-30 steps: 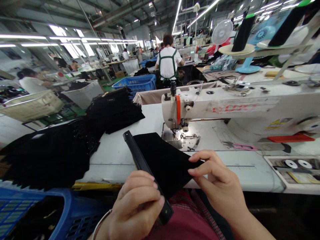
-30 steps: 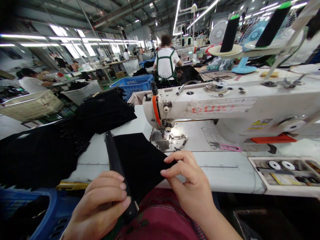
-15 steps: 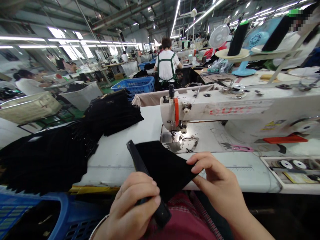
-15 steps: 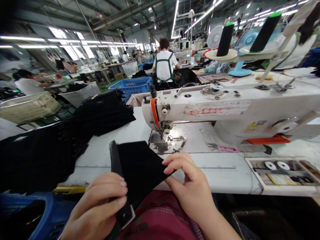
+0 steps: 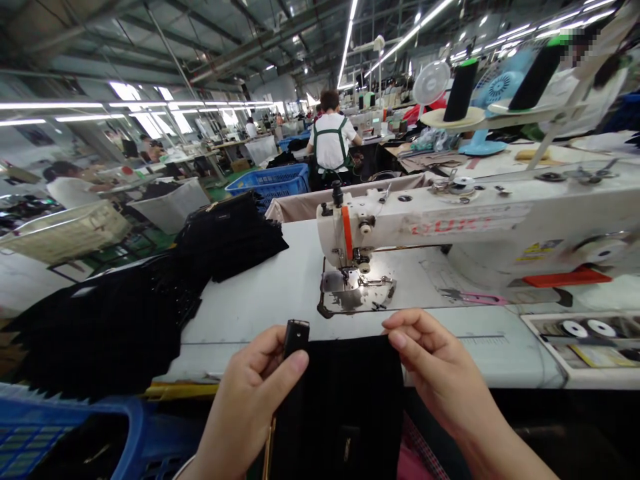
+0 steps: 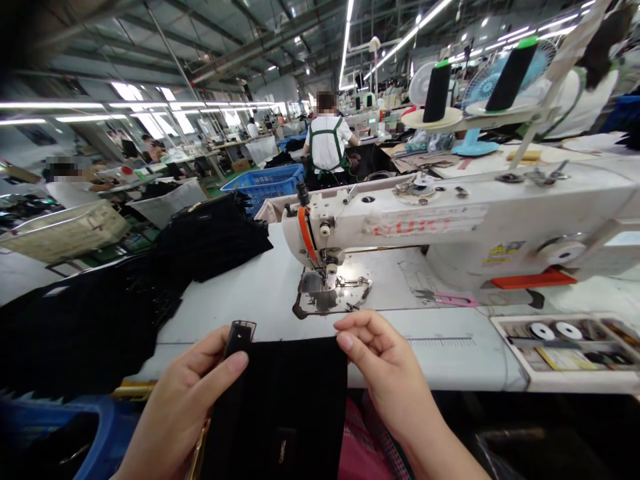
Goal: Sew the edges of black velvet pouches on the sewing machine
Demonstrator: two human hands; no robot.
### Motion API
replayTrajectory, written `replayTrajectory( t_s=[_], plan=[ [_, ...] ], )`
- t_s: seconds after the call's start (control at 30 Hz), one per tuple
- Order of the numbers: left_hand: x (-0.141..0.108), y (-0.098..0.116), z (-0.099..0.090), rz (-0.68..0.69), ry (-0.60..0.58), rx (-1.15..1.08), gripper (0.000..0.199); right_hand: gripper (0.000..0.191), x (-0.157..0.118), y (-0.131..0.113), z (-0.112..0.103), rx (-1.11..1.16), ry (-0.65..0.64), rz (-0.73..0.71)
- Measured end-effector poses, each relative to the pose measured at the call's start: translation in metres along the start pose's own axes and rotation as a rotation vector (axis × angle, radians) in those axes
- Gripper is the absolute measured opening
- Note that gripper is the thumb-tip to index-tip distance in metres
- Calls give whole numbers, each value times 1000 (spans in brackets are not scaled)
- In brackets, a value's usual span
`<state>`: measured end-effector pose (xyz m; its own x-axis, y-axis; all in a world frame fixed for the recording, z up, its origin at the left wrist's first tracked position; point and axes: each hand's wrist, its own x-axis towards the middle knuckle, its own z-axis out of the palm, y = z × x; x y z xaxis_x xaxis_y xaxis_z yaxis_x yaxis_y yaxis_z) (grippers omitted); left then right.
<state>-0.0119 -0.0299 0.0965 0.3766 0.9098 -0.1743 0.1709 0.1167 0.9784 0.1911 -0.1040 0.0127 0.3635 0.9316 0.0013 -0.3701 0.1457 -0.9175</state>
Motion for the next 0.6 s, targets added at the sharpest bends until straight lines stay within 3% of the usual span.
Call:
replayTrajectory(
  t_s=[0.17, 0.6],
  plan=[
    [-4, 0, 8, -84, 52, -134, 34, 20, -1, -2, -2, 4, 11, 14],
    [5, -12, 1, -113, -52, -262, 30, 21, 0, -2, -3, 77, 19, 15]
  ],
)
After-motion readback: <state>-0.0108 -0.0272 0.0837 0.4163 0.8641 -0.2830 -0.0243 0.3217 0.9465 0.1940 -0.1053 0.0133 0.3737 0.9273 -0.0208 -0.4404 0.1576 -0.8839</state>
